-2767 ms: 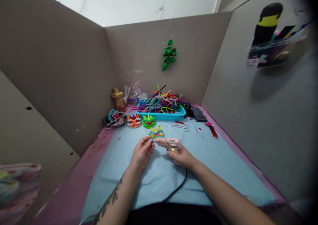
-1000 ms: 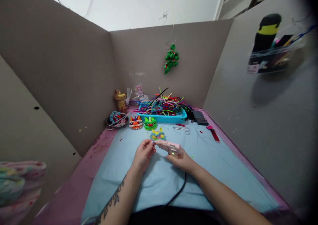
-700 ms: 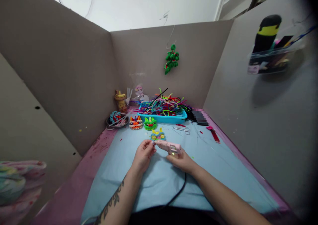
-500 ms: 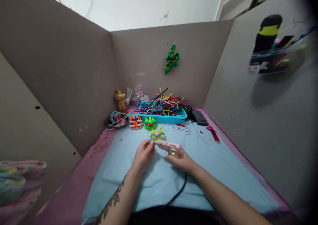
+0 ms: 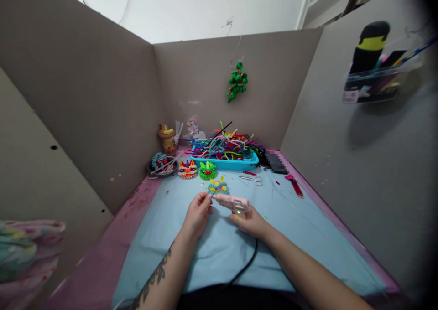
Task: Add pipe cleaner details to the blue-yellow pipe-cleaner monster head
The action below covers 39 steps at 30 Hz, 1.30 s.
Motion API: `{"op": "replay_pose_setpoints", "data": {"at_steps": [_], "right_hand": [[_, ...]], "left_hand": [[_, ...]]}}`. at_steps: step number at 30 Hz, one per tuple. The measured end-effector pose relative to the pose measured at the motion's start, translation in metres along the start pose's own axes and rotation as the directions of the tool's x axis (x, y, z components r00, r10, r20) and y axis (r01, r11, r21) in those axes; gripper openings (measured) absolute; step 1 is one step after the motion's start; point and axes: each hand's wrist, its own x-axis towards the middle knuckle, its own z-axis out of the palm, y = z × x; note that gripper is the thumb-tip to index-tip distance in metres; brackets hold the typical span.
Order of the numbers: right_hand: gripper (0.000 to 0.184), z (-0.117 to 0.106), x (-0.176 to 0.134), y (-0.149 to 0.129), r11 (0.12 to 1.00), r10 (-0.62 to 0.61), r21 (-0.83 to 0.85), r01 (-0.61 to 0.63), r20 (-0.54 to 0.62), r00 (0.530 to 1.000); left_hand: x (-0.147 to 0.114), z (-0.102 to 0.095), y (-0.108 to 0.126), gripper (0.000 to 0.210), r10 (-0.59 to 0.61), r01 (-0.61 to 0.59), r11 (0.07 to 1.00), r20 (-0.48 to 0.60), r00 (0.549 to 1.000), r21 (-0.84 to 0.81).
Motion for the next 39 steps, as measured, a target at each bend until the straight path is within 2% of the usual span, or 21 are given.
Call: {"op": "replay_pose_setpoints", "data": {"at_steps": [13,19,22,24,27,29,30,32,33,34,36,37,39], "right_hand": [[0.047,0.002,0.000,-0.004,0.999,0.039,-0.034,-0.040,-0.022,0.999],[0.046,0.000,0.000,0.002,0.998,0.043,-0.049,-0.049,-0.121,0.992],[0.045,-0.003,-0.003,0.008,0.998,0.047,-0.041,-0.055,-0.173,0.984],[0.040,-0.007,-0.006,0.014,0.995,0.100,-0.003,-0.104,-0.241,0.965],[0.032,-0.013,-0.008,0.023,0.971,0.235,0.140,-0.196,-0.375,0.897],[0.032,-0.018,-0.007,0.026,0.952,0.279,0.243,-0.185,-0.449,0.849],[0.033,-0.021,-0.007,0.026,0.946,0.283,0.280,-0.161,-0.479,0.831],[0.034,-0.025,-0.006,0.024,0.941,0.275,0.320,-0.114,-0.523,0.807],[0.034,-0.026,-0.006,0.023,0.940,0.273,0.327,-0.101,-0.539,0.797],[0.035,-0.027,-0.006,0.022,0.938,0.278,0.332,-0.099,-0.552,0.786],[0.036,-0.029,-0.006,0.020,0.935,0.298,0.336,-0.115,-0.566,0.769],[0.037,-0.029,-0.006,0.020,0.933,0.308,0.339,-0.125,-0.567,0.764],[0.038,-0.029,-0.006,0.020,0.931,0.315,0.340,-0.133,-0.565,0.762]], "left_hand": [[-0.001,0.000,0.001,0.031,0.009,-0.009,1.000,-0.008,1.000,-0.018],[-0.002,0.001,0.002,0.030,0.004,-0.004,1.000,-0.003,1.000,0.015],[-0.002,0.001,0.000,0.030,0.020,-0.019,0.995,-0.002,1.000,0.096],[-0.001,0.000,-0.001,0.029,0.052,-0.051,0.980,0.002,0.999,0.191],[0.005,0.002,-0.001,0.027,0.110,-0.101,0.920,-0.001,0.994,0.378],[0.012,0.005,0.004,0.023,0.176,-0.156,0.829,0.013,0.984,0.536],[0.016,0.007,0.007,0.020,0.223,-0.202,0.752,0.045,0.974,0.627],[0.025,0.011,0.013,0.011,0.353,-0.349,0.515,0.176,0.919,0.783],[0.030,0.013,0.015,0.008,0.371,-0.398,0.370,0.259,0.892,0.839],[0.035,0.014,0.016,0.008,0.358,-0.422,0.221,0.329,0.874,0.879],[0.043,0.016,0.017,0.013,0.285,-0.423,-0.033,0.414,0.865,0.905],[0.046,0.016,0.016,0.015,0.249,-0.418,-0.129,0.437,0.864,0.899],[0.050,0.017,0.014,0.018,0.198,-0.416,-0.258,0.469,0.861,0.872]]}}
